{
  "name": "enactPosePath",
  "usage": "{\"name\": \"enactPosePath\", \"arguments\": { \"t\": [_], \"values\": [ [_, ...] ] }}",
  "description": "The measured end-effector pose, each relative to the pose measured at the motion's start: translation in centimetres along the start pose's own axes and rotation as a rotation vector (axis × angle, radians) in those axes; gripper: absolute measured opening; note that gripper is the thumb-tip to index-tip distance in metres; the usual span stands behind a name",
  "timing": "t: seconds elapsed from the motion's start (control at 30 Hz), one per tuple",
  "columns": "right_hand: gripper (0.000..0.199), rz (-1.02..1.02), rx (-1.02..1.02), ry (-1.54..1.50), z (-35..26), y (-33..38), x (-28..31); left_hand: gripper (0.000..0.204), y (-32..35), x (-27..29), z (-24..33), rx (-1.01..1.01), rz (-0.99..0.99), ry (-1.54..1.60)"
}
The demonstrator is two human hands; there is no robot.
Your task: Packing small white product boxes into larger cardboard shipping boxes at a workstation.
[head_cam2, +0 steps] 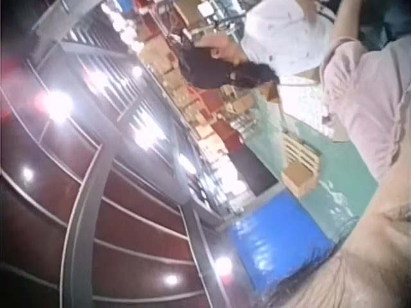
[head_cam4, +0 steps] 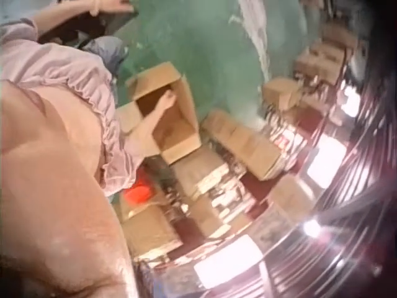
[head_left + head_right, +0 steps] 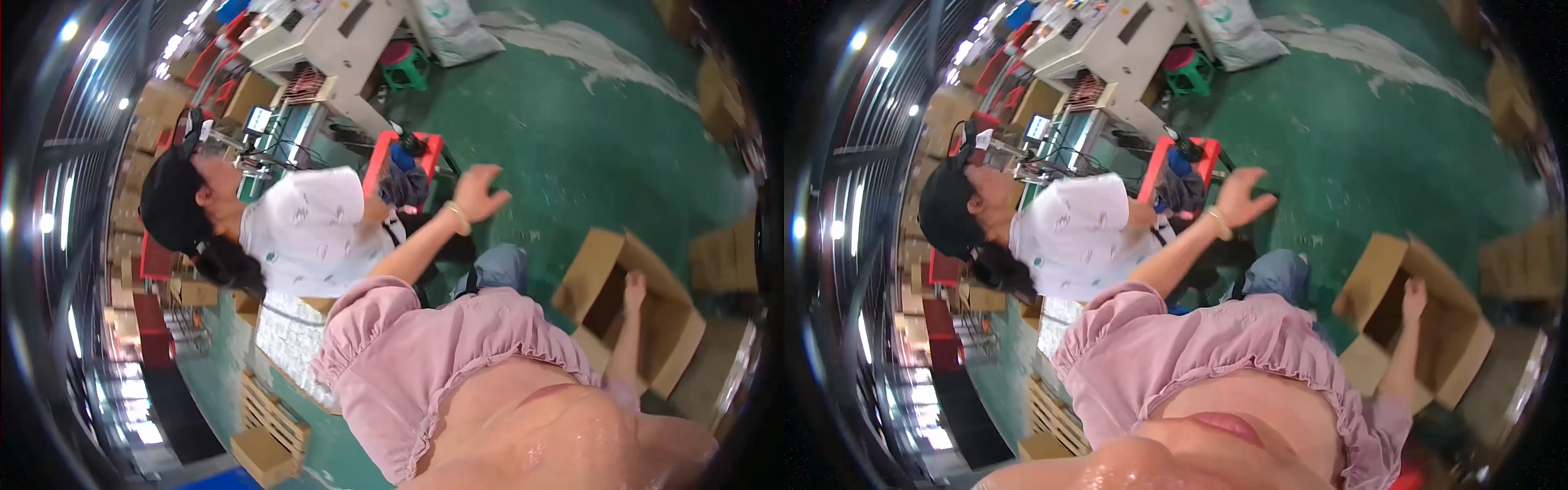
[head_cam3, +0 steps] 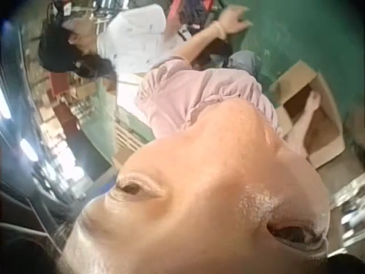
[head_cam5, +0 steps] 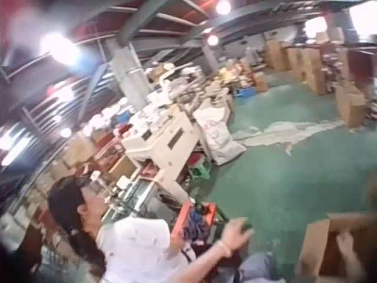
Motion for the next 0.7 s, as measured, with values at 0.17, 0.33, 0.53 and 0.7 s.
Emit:
{"name": "enactPosePath", "arguments": {
  "t": [0.17, 0.33, 0.53, 0.7],
  "values": [
    [0.026, 0.111, 0.195, 0.060, -18.2, -32.4, 0.9, 0.062, -10.3, 16.5, -14.2, 0.302, 0.601, -0.011],
    [0.026, -0.289, 0.023, -0.286, -22.9, -43.1, -11.0, 0.079, -19.9, 21.9, -23.1, 0.474, 0.948, 0.012],
    [0.020, -0.646, -0.367, -0.141, -24.3, -51.4, -19.5, 0.117, -35.5, 36.4, -36.8, 0.571, 1.075, -0.109],
    [0.023, -0.351, 0.203, 0.172, -30.5, -76.5, -31.0, 0.131, -41.7, 51.3, -46.1, 0.707, 1.221, -0.298]
  ]
}}
Point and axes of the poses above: each hand's wrist, its own y-axis away from the middle knuckle, its own x-axis out of the back of the hand, z = x × y, the point moved 8 cm from there along -y, towards the middle knuckle, and after that the axes turned 11 degrees about y, right-handed, at the moved point
